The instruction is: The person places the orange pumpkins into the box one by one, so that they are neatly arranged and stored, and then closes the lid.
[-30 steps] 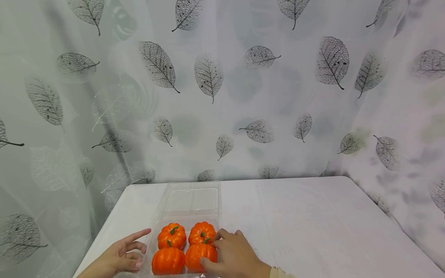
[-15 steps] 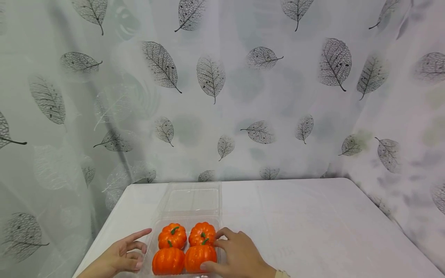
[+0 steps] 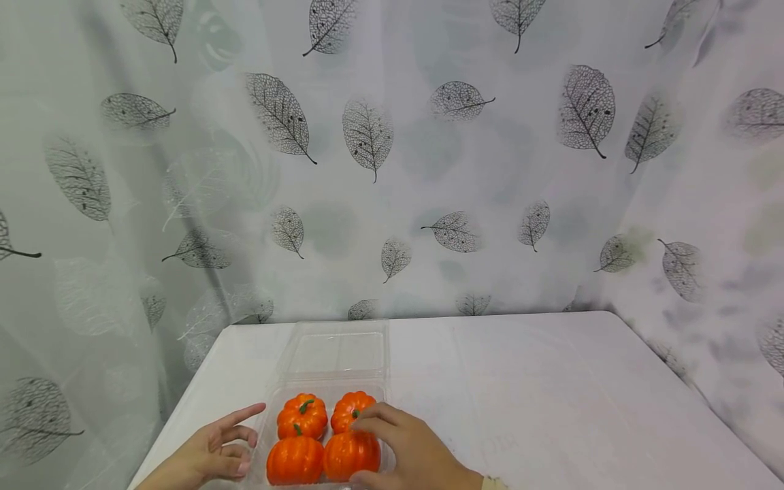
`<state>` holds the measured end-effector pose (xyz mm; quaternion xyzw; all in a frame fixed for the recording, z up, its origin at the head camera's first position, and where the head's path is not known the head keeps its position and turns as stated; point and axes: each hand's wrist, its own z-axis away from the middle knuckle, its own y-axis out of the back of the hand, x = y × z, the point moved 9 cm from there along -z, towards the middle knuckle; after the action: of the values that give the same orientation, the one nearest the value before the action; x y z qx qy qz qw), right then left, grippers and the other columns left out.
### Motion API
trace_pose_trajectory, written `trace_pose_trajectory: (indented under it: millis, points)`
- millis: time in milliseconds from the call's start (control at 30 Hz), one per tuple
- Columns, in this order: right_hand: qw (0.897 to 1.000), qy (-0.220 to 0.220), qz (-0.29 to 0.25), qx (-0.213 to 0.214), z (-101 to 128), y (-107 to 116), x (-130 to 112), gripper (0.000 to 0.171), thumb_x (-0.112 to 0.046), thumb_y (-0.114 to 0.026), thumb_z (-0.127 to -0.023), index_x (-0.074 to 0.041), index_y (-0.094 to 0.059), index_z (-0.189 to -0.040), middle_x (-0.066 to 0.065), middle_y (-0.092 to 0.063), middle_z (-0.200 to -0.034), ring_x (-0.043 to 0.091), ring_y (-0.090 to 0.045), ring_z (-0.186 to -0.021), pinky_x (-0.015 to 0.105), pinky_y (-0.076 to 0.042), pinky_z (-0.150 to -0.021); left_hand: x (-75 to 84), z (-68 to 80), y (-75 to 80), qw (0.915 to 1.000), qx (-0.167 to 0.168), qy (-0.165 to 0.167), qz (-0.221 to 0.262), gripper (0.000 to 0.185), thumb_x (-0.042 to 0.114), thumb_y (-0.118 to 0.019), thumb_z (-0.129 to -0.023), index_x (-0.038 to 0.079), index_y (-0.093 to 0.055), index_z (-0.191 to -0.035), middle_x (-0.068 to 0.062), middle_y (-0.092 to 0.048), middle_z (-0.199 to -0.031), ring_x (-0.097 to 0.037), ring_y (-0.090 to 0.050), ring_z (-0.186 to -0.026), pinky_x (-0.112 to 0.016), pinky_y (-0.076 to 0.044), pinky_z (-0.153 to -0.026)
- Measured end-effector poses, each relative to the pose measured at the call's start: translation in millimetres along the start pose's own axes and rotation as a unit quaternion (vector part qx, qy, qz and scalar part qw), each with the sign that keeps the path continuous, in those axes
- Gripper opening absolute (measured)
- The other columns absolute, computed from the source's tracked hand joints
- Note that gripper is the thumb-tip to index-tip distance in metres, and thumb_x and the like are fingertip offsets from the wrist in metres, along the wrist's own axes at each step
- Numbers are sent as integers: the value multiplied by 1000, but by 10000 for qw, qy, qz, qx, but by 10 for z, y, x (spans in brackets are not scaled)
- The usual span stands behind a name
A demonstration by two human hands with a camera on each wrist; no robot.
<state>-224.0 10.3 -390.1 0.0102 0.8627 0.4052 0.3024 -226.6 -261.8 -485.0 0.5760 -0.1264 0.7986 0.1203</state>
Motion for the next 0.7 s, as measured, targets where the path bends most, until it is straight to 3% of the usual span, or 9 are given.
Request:
trace_pose_trajectory:
  millis: [133, 400, 700]
  points:
    - [9998, 179, 49, 8, 2, -39, -37, 45, -35, -72, -79, -21, -57, -118, -12, -51, -115, 4, -50, -103, 22, -45, -84, 3, -2, -8, 9999, -74, -41, 76, 75, 6, -62, -85, 6, -18, -146, -14, -50, -103, -22, -57, -80, -30, -50, -74]
    - [9999, 110, 100, -39, 10, -74, 11, 37, -32, -70, -81, -20, -58, -115, -11, -52, -113, 4, -52, -100, 22, -47, -82, 23, -7, -18, 9993, -253, -175, 214, 74, 3, -59, -87, 5, -15, -146, -13, -49, -104, -20, -57, -79, -32, -50, -76]
    - [9996, -210, 46, -196, 23, -115, 99, 32, -35, -68, -82, -23, -61, -111, -14, -52, -111, 3, -52, -99, 27, -47, -81, 15, -13, -7, 9994, -209, -149, 223, 74, 4, -60, -87, 5, -15, -146, -13, -49, -104, -20, -57, -79, -35, -50, -77]
